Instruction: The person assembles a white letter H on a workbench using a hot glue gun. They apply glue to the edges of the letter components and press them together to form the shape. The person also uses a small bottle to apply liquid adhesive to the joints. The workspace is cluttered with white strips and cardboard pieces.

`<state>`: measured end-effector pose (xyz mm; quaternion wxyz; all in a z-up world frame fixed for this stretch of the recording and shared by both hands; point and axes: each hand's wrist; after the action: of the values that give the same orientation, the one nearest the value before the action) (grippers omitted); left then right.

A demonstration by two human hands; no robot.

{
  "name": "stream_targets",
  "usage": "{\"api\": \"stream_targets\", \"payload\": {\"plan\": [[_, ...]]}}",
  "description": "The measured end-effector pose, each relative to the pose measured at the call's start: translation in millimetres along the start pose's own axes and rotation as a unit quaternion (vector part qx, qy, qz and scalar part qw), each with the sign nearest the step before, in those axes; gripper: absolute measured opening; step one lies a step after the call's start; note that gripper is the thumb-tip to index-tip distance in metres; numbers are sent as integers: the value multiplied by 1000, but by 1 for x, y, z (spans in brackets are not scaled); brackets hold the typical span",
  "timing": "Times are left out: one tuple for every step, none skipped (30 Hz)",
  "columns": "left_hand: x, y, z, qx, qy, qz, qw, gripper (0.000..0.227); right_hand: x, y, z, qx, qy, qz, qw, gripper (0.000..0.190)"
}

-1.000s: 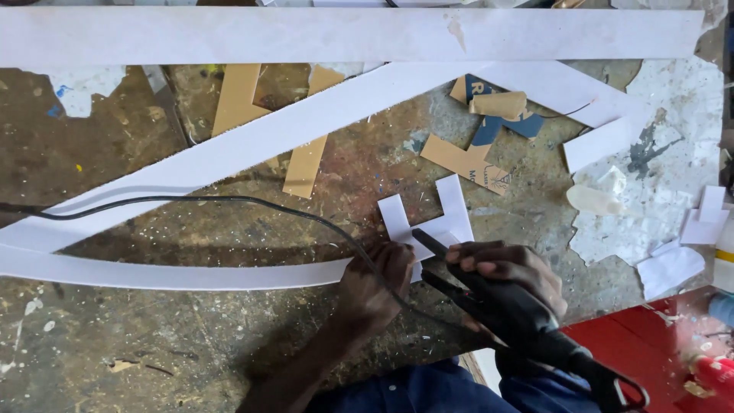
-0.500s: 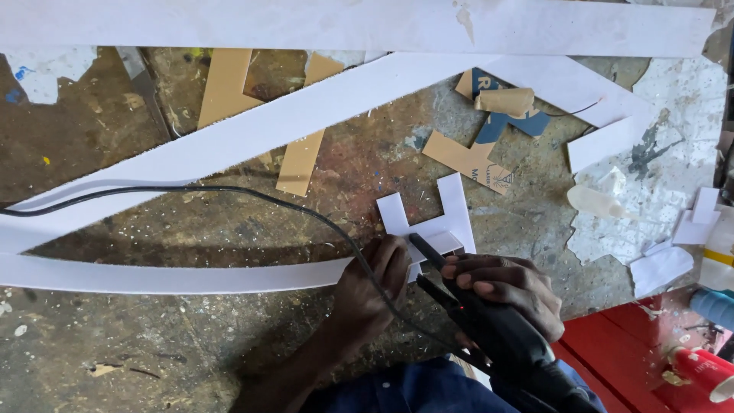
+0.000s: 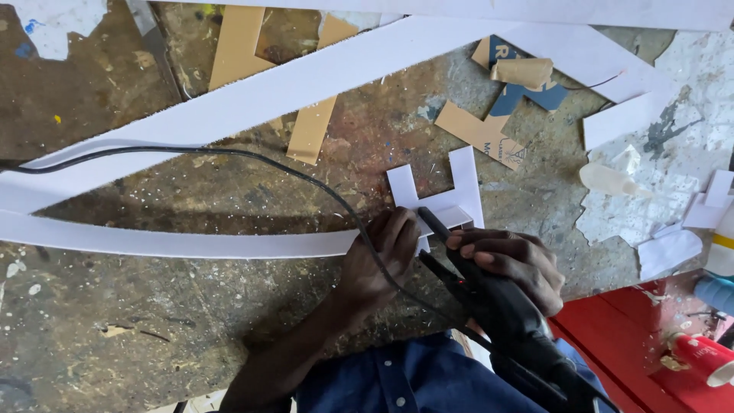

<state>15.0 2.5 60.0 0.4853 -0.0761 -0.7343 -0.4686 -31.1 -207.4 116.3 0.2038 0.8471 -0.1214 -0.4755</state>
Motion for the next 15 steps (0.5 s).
{"api": "stream_targets", "payload": {"plan": [[-2, -7, 1, 2, 0, -1, 1000, 5, 3, 3, -6, -1, 2, 0, 1000, 58], [-5, -13, 1, 20, 6, -43, 999, 5, 7, 6, -12, -21, 50, -38, 998, 53], [-7, -21, 2, 38, 11, -83, 996, 6, 11, 9, -18, -41, 97, -76, 992, 48], [-7, -20, 2, 39, 12, -83, 996, 6, 11, 8, -18, -42, 97, -76, 991, 48], [-7, -20, 2, 39, 14, -92, 995, 7, 12, 7, -18, -41, 103, -80, 991, 49], [-7, -21, 3, 39, 16, -100, 994, 8, 14, 5, -17, -40, 110, -84, 990, 51], [-12, -29, 5, 40, 19, -98, 994, 8, 16, 6, -13, -43, 109, -86, 989, 51], [-17, -37, 8, 40, 19, -106, 993, 9, 19, 7, -8, -48, 107, -86, 989, 57], [-22, -44, 11, 39, 19, -115, 992, 9, 22, 8, -3, -52, 105, -87, 989, 62], [-16, -35, 7, 40, 22, -114, 992, 9, 21, 7, -2, -54, 105, -88, 989, 62], [-10, -26, 3, 51, 18, -99, 994, 9, 20, 7, -1, -50, 98, -75, 991, 67], [-4, -16, -2, 62, 14, -83, 994, 10, 19, 7, 0, -47, 90, -61, 993, 73], [-5, -16, -2, 63, 14, -84, 994, 10, 19, 7, 1, -47, 91, -62, 993, 73], [-5, -16, -2, 67, 14, -97, 993, 11, 19, 8, 3, -50, 82, -69, 993, 73], [-5, -16, -2, 71, 14, -110, 991, 11, 19, 9, 4, -53, 74, -77, 993, 73]]}}
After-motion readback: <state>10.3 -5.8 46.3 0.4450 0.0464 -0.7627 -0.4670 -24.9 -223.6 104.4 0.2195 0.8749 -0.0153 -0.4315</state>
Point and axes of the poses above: each hand's wrist, its own z-axis away from the middle knuckle, its own y-axis out of the back of the hand, x = y × z, and after that the axes turned 10 degrees about -x, right-handed
